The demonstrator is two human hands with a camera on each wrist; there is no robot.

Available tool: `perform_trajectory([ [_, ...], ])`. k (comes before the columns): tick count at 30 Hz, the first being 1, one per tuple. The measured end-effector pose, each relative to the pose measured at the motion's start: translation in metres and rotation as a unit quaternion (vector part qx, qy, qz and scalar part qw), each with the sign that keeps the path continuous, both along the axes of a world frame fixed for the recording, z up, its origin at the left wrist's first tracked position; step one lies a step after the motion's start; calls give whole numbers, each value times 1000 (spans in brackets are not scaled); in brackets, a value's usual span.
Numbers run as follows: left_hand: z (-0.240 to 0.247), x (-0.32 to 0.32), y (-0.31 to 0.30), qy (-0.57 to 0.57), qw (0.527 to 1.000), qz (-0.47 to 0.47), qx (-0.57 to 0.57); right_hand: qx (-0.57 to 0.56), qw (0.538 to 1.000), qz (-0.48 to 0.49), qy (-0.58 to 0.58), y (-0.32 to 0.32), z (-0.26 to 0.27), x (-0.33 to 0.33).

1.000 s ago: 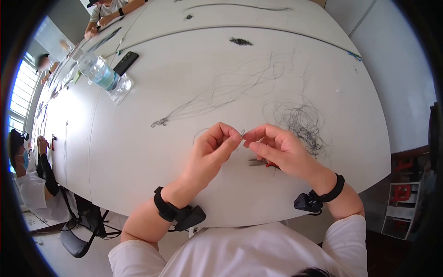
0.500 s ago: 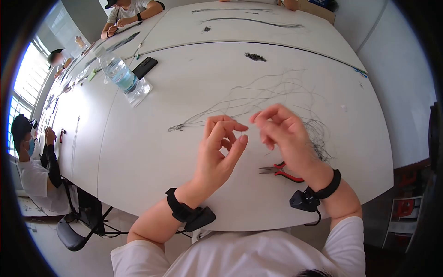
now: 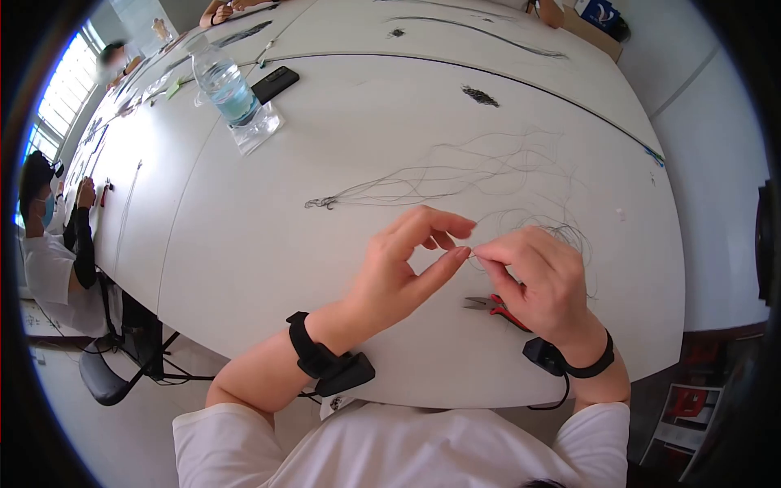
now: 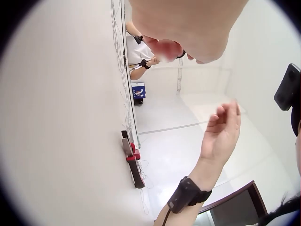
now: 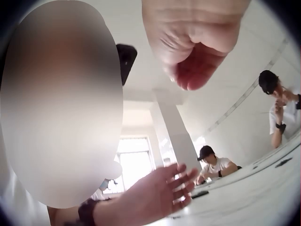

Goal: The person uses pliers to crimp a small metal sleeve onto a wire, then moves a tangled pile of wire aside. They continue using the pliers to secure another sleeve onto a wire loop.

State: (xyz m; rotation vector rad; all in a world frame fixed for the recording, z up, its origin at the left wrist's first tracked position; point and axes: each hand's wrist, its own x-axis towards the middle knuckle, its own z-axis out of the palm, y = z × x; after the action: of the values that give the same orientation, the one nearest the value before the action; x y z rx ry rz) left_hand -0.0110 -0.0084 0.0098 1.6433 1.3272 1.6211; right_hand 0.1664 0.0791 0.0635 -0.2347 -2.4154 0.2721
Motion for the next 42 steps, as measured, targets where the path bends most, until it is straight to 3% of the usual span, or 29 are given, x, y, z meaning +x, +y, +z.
perform_trajectory([
  [4, -9, -5, -1, 49, 999, -11, 6, -68, 997, -29, -6, -3, -9, -3],
  [7, -2, -3, -3, -20, 999, -31, -20, -84, 996, -39, -16, -3, -12, -2],
  [14, 10, -4, -5, 18, 997, -31, -61, -57, 997, 0, -44, -3, -8, -2],
  [25, 11, -13, -2, 50, 996, -23, -71, -107, 991, -27, -79, -2, 4, 4],
  [29, 18, -42, 4, 141, 985, 96, -39, -5, 991, -60, -123, 23, 38, 24],
  [31, 25, -68, 4, 153, 970, 160, -99, -10, 979, -178, -101, 39, 52, 36],
  [36, 5, -127, -4, 210, 928, 205, -229, -36, 961, -271, -42, 87, 66, 65],
  [42, 3, -146, -8, 195, 899, 218, -326, -46, 956, -281, -63, 142, 30, 80],
])
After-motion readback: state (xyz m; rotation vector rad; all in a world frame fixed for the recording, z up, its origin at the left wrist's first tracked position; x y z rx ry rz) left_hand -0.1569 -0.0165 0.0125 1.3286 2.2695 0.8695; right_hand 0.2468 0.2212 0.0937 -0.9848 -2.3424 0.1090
